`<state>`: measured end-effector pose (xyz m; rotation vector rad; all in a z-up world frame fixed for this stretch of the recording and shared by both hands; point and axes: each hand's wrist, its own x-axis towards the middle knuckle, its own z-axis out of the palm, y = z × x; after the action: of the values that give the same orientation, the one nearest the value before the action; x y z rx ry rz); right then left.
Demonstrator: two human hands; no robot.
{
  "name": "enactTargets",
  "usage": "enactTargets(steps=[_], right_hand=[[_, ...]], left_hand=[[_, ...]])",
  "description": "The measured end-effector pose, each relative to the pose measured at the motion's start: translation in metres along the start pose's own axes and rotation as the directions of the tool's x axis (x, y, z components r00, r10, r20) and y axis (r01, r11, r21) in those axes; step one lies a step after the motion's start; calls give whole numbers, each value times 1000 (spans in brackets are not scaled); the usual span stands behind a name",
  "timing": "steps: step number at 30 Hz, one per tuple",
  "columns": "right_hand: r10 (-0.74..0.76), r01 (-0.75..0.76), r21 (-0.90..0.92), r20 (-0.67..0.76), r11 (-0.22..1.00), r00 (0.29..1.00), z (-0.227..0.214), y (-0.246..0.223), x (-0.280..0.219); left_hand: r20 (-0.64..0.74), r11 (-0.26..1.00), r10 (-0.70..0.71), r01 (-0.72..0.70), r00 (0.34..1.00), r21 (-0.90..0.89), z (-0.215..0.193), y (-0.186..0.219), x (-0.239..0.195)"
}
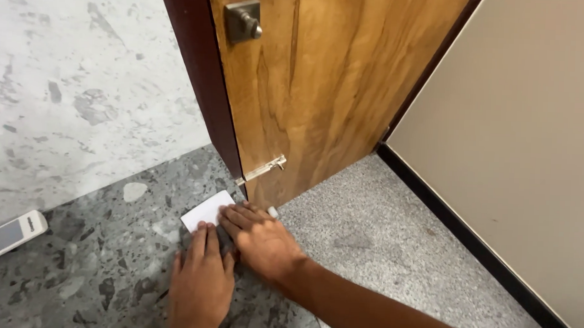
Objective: The person cleans a remote control using a white wipe.
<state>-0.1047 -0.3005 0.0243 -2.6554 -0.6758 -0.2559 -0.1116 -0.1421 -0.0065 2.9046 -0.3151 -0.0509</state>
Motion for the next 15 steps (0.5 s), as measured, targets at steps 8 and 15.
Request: enactTargets(steps=[8, 15], right_hand=[[-19, 9, -230, -41, 973, 999, 11, 8, 9], [-4, 7, -159, 14, 987, 1000, -6, 10, -15]], left_hand=[[-4, 1000, -8, 8, 1000, -13, 6, -4, 31], [-64, 1000, 7, -9, 998, -29, 16, 10, 4]])
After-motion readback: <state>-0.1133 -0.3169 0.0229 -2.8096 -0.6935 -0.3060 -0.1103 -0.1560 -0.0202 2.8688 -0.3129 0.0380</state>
